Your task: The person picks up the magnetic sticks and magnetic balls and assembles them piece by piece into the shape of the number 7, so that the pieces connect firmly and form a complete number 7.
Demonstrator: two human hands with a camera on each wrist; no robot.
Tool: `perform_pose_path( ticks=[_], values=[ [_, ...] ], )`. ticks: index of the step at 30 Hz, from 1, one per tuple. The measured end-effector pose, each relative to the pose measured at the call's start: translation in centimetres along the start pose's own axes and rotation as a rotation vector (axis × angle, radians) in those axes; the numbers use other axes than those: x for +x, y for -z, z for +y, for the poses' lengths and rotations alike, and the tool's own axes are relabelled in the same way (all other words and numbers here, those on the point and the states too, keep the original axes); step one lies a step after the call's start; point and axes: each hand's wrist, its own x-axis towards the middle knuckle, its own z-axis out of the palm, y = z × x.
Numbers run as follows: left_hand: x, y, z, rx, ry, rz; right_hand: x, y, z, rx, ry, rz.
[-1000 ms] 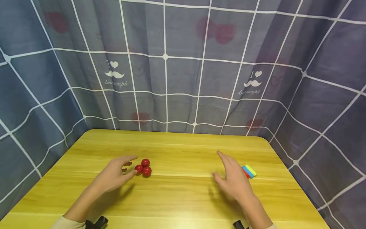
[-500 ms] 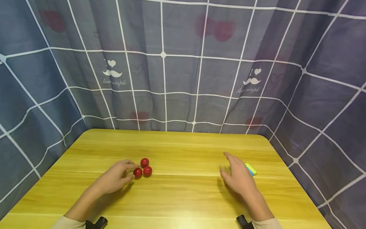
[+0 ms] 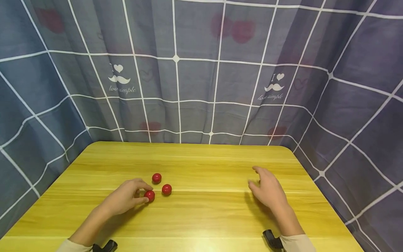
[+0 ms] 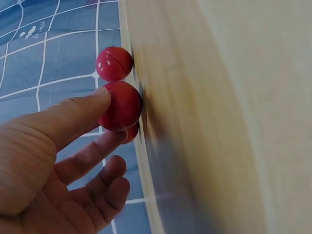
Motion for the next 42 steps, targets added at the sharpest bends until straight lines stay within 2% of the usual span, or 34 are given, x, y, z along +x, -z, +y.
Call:
perform_pose_path(
  ticks=[8,16,21,26,34,42],
  values=[
    [-0.3,0.4,0.2,-0.050,0.041,-0.034,0.1,1.1,1.8,-0.055,0.014,0.009],
    [-0.3,0.7,0.5,-0.047,0.015,-0.066,0.1,1.3,3.0,-0.118,-0.025,-0.054],
    [-0.5,0.9,0.7,-0.039,0.015,-0.073,0.5,1.0,3.2,-0.137,0.008,-0.063],
    [-0.5,0.9,0.9,-0.026,0.030,-0.079,0.6,0.6,3.2,-0.138,0.018,-0.080],
    [-0.4,0.7,1.0,-0.071,0.000,-0.103,0.1,0.4,3.1,-0.118,-0.007,-0.094],
    [-0.3,0.3,1.1,-0.066,-0.007,-0.103,-0.3,0.2,3.1,-0.093,-0.033,-0.117]
  ],
)
